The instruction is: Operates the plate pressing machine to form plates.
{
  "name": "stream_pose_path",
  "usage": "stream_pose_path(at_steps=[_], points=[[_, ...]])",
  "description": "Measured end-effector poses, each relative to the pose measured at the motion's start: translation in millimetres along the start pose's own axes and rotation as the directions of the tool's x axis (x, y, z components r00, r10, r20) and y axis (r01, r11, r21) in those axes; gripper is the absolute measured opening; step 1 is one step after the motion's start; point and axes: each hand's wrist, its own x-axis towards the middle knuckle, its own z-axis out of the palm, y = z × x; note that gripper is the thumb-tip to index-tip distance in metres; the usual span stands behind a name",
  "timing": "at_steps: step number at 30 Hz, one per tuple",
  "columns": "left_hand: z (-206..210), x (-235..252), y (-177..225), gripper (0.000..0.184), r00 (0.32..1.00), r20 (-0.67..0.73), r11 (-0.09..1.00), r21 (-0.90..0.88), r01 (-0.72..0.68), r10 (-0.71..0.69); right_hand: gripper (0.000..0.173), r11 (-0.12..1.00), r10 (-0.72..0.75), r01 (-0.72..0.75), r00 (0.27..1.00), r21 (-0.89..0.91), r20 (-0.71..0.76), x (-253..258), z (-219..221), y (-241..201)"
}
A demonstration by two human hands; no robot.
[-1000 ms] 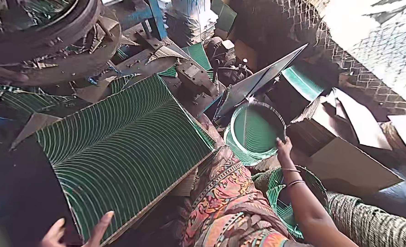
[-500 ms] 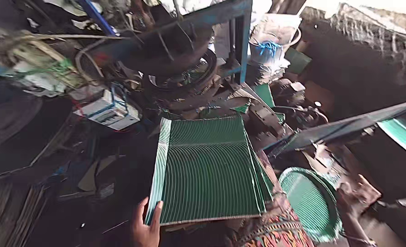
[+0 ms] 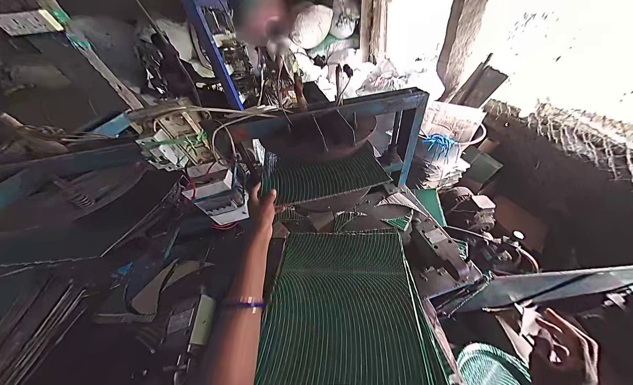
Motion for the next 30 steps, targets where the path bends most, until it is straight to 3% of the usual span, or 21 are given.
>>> stream_pose_path(at_steps=[1, 2, 4, 5, 8, 12, 17, 21, 26, 28, 30], points=[[11, 32, -5, 0.057, 1.000, -0.015, 0.998, 0.068, 0.015, -0.014, 0.037, 0.976, -0.218, 0.218, 0.973, 0.001, -0.071, -4, 11, 30], [19, 56, -9, 0.058, 0.999, -0.027, 0.988, 0.154, 0.025, -0.021, 0.037, 0.952, -0.302, 0.305, 0.949, 0.014, -0.086, 0, 14, 29], [25, 78, -9, 0.061, 0.999, 0.003, 0.961, 0.276, 0.031, -0.033, 0.038, 0.996, -0.067, 0.064, 0.997, 0.062, 0.045, 16, 0, -48], [26, 81, -9, 0.061, 0.999, 0.024, 0.956, 0.293, 0.025, -0.034, 0.039, 0.996, -0.062, 0.059, 0.997, 0.062, 0.047, 25, 1, -65], [27, 92, -9, 0.059, 0.999, 0.044, 0.954, 0.301, 0.016, -0.031, 0.036, 0.986, -0.156, 0.156, 0.988, 0.064, -0.012, 55, 15, -82], [14, 85, -10, 0.059, 0.998, 0.049, 0.966, 0.258, 0.016, -0.030, 0.034, 0.983, -0.165, 0.165, 0.986, 0.080, -0.002, 102, 49, -96], [8, 74, 1, 0.059, 0.998, 0.059, 0.964, 0.265, 0.013, -0.029, 0.036, 0.998, 0.040, -0.027, 0.972, -0.057, 0.233, 162, 103, -127], [2, 51, 11, 0.061, 0.996, 0.065, 0.972, 0.232, 0.044, -0.061, 0.033, 0.978, 0.050, 0.000, 0.971, -0.210, 0.233, 179, 141, -133], [-23, -14, -13, 0.063, 0.997, 0.082, 0.988, 0.155, -0.023, 0.010, 0.027, 0.938, 0.144, 0.008, 0.902, -0.347, 0.408, 191, 172, -136], [-49, -56, -33, 0.063, 0.988, 0.134, 0.950, 0.291, -0.111, 0.074, 0.028, 0.935, 0.156, 0.003, 0.895, -0.355, 0.419, 193, 173, -137], [-84, -101, -65, 0.067, 0.957, 0.272, 0.819, 0.523, -0.236, 0.102, 0.028, 0.933, 0.172, -0.009, 0.889, -0.358, 0.424, 193, 172, -135]])
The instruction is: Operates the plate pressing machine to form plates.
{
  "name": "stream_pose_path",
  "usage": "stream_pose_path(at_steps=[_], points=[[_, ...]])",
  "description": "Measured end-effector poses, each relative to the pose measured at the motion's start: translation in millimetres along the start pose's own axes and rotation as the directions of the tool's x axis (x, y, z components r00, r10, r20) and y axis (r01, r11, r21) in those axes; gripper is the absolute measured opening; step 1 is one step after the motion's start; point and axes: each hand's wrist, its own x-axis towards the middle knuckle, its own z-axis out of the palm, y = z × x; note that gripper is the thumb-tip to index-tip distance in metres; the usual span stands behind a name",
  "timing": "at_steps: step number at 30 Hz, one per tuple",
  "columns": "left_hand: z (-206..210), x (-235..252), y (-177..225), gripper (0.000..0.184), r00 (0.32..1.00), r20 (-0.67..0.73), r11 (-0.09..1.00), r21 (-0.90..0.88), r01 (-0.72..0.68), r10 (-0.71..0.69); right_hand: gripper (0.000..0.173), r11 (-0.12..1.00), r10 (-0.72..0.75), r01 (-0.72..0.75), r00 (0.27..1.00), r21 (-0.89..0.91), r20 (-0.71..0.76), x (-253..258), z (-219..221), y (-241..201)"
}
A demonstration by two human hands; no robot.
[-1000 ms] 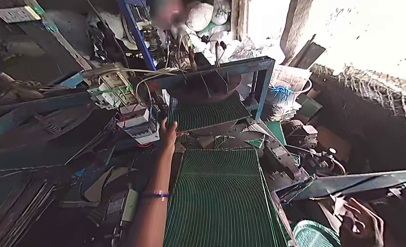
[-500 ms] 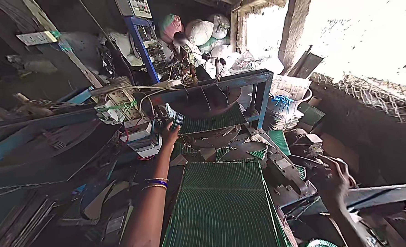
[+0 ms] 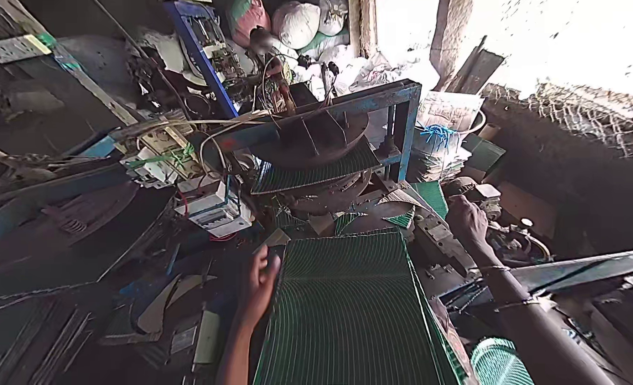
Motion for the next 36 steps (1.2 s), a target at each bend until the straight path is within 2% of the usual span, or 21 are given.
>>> stream_pose_path(at_steps=[2, 3, 5, 6, 8, 12, 20, 22, 24, 26, 30, 31, 33, 36], points=[[-3, -56, -27, 0.080, 0.995, 0.094, 0.968, 0.249, 0.022, -0.046, 0.029, 1.000, 0.017, -0.017, 1.000, -0.002, 0.015, -2, -1, -1], [-3, -80, -34, 0.086, 0.990, 0.108, 0.955, 0.291, 0.060, -0.096, 0.029, 1.000, 0.026, -0.026, 0.999, 0.001, 0.027, -3, -5, -5], [-4, -123, -38, 0.095, 0.952, 0.172, 0.942, 0.268, 0.204, -0.255, 0.029, 0.999, 0.046, -0.047, 0.995, 0.009, 0.084, -15, -19, -20], [-4, -138, -31, 0.099, 0.909, 0.235, 0.931, 0.214, 0.296, -0.344, 0.030, 0.997, 0.071, -0.073, 0.989, 0.011, 0.127, -19, -25, -26], [8, -157, -14, 0.105, 0.855, 0.310, 0.908, 0.090, 0.408, -0.415, 0.029, 0.998, 0.057, -0.058, 0.997, 0.021, 0.060, -11, -10, -13], [34, -161, 5, 0.105, 0.871, 0.252, 0.903, 0.032, 0.428, -0.421, 0.031, 0.998, 0.054, -0.055, 0.998, 0.040, 0.024, -4, -1, -1], [34, -164, 8, 0.103, 0.856, 0.268, 0.896, 0.083, 0.436, -0.441, 0.030, 0.996, 0.073, -0.076, 0.996, 0.056, 0.048, -5, -3, -3], [34, -160, 2, 0.100, 0.879, 0.241, 0.911, 0.060, 0.409, -0.411, 0.030, 0.995, 0.074, -0.078, 0.996, 0.063, 0.058, -3, -2, -3], [38, -144, -11, 0.092, 0.956, 0.100, 0.960, 0.080, 0.269, -0.276, 0.029, 0.994, 0.067, -0.072, 0.996, 0.082, 0.060, -2, -2, 2], [37, -111, -10, 0.083, 0.991, -0.026, 0.988, 0.076, 0.133, -0.131, 0.032, 0.980, 0.025, -0.032, 0.999, 0.194, 0.035, -7, -6, 11], [18, -15, 49, 0.061, 0.991, -0.127, 0.993, -0.109, -0.052, 0.038, 0.025, 0.870, -0.117, 0.197, 0.973, 0.453, -0.198, -71, -28, 48], [15, 11, 65, 0.057, 0.989, -0.145, 0.987, -0.148, -0.061, 0.039, 0.024, 0.842, -0.103, 0.214, 0.965, 0.495, -0.241, -90, -30, 55], [12, 60, 91, 0.057, 0.988, -0.151, 0.974, -0.224, 0.008, -0.043, 0.022, 0.831, -0.076, 0.215, 0.958, 0.513, -0.278, -117, -31, 66], [14, 123, 112, 0.076, 0.974, -0.120, 0.930, -0.338, 0.144, -0.194, 0.024, 0.852, -0.064, 0.210, 0.951, 0.480, -0.302, -124, -28, 71]])
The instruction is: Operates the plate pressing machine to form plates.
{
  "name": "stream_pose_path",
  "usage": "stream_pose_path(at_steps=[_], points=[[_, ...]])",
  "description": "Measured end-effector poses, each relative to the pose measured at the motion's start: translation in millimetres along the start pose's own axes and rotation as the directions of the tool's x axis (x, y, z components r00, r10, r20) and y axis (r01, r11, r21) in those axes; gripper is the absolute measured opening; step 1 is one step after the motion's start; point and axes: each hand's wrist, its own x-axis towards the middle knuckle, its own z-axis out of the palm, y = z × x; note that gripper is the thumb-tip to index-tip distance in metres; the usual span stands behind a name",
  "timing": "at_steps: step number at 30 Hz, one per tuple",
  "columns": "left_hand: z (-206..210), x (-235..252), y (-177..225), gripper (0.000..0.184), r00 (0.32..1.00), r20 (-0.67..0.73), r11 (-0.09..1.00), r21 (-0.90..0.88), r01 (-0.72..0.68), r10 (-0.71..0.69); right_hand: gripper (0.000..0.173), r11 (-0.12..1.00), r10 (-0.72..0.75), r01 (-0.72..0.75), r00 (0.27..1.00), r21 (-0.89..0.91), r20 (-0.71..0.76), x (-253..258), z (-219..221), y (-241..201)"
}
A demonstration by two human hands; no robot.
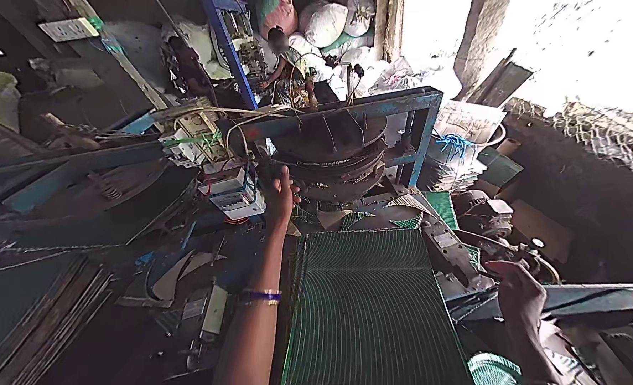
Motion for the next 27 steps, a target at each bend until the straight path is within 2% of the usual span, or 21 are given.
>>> stream_pose_path(at_steps=[3, 6, 9, 13, 15, 17, 19, 20, 22, 23, 25, 26, 27], points=[[11, 27, 5, 0.081, 0.999, 0.006, 0.997, -0.063, 0.049, -0.049, 0.023, 0.999, -0.031, 0.031, 0.999, 0.008, -0.030, 2, 3, 3], [18, 32, -7, 0.059, 0.998, 0.042, 0.996, -0.076, 0.040, -0.037, 0.022, 1.000, -0.016, 0.015, 0.999, -0.015, -0.039, 0, 2, 1], [18, 5, -15, 0.046, 0.999, 0.017, 0.999, -0.029, -0.041, 0.041, 0.023, 0.996, -0.005, 0.005, 1.000, -0.084, -0.008, 4, 1, -1], [-23, -119, -54, 0.041, 0.991, 0.059, 0.987, -0.119, -0.110, 0.117, 0.023, 0.979, -0.037, 0.065, 0.989, -0.193, 0.144, 33, 4, -3], [-57, -189, -86, 0.042, 0.993, 0.074, 0.990, -0.112, -0.086, 0.094, 0.028, 0.957, 0.015, 0.058, 0.969, -0.284, 0.247, 55, 10, -18], [-90, -250, -115, 0.042, 0.994, 0.109, 0.998, -0.054, -0.014, 0.020, 0.038, 0.953, 0.008, 0.071, 0.966, -0.293, 0.260, 65, 17, -49], [-119, -300, -134, 0.040, 0.976, 0.186, 0.994, 0.011, 0.112, -0.112, 0.038, 0.963, -0.081, 0.142, 0.963, -0.228, 0.255, 58, 24, -91], [-131, -322, -141, 0.040, 0.959, 0.206, 0.981, 0.042, 0.187, -0.192, 0.035, 0.965, -0.124, 0.186, 0.946, -0.186, 0.298, 49, 27, -111], [-147, -350, -147, 0.039, 0.933, 0.201, 0.954, 0.091, 0.285, -0.298, 0.028, 0.958, -0.209, 0.276, 0.858, -0.079, 0.470, 22, 42, -141], [-150, -355, -149, 0.039, 0.931, 0.179, 0.947, 0.100, 0.306, -0.320, 0.025, 0.946, -0.251, 0.325, 0.775, -0.025, 0.580, 9, 57, -150], [-149, -358, -154, 0.040, 0.942, 0.137, 0.949, 0.116, 0.293, -0.308, 0.025, 0.915, -0.230, 0.404, 0.526, -0.002, 0.819, -16, 92, -155], [-145, -355, -154, 0.041, 0.953, 0.119, 0.956, 0.125, 0.264, -0.279, 0.029, 0.894, -0.180, 0.447, 0.424, -0.032, 0.887, -25, 113, -152], [-141, -350, -153, 0.043, 0.964, 0.105, 0.963, 0.144, 0.228, -0.244, 0.034, 0.872, -0.112, 0.482, 0.366, -0.086, 0.924, -33, 129, -148]])
